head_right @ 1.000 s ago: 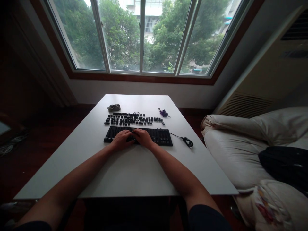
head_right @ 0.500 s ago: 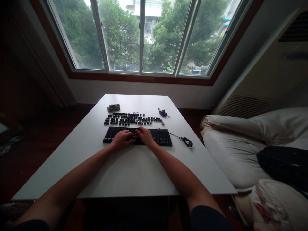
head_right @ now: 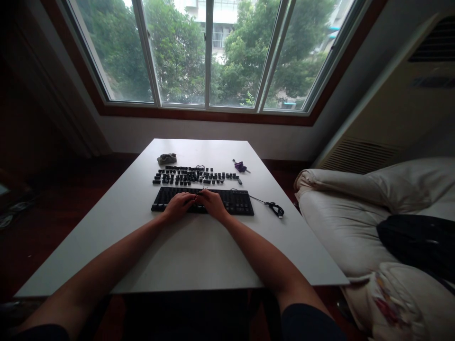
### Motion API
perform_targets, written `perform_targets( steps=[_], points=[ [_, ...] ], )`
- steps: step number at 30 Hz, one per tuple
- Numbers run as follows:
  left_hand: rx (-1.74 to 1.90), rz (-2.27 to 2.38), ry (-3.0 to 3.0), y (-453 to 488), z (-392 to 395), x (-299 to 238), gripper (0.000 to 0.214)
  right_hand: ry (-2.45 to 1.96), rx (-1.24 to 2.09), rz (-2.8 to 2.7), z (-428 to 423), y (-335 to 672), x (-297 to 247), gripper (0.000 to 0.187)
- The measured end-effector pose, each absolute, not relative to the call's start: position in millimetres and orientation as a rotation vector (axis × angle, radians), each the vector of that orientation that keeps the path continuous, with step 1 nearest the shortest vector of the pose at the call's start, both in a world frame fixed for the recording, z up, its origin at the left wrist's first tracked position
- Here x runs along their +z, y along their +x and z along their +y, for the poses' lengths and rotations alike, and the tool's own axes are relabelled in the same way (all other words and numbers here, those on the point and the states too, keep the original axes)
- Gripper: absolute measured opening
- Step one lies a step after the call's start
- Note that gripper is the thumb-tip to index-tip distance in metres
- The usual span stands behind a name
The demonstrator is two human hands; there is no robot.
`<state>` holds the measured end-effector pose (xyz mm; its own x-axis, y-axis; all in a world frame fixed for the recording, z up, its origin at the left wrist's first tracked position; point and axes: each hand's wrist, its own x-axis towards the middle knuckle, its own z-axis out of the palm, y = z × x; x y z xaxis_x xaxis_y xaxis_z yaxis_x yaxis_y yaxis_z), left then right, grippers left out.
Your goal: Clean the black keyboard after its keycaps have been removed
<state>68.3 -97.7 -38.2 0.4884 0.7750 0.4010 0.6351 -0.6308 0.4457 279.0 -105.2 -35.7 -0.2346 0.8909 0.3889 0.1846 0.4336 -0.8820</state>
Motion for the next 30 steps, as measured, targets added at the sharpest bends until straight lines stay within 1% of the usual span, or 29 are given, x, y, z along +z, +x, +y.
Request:
perform_targets(
  steps=[6,10,15,18,21,26,30],
  points=[
    [0.841,1.174,2.471,71,-99,-35,0.033,-0.934,0.975,-1.556,-105,277,-38,0.034],
    [0.850,1.171,2.381,70,-94,-38,0.036,-0.921,0.972,-1.545,-104,277,-41,0.034],
    [0.868,1.033,2.215,66,-89,-39,0.035,-0.868,1.040,-1.484,-104,277,-37,0.031],
    [0.878,0.999,2.092,64,-87,-39,0.036,-0.866,1.061,-1.457,-103,278,-36,0.031],
    [0.926,1.005,2.021,64,-84,-40,0.033,-0.885,1.057,-1.459,-102,278,-38,0.033],
    [1.053,1.182,1.959,61,-70,-38,0.031,-0.912,1.060,-1.421,-99,277,-47,0.035],
    [0.975,1.423,2.109,62,-50,-27,0.026,-0.908,1.048,-1.429,-95,277,-56,0.035]
  ],
)
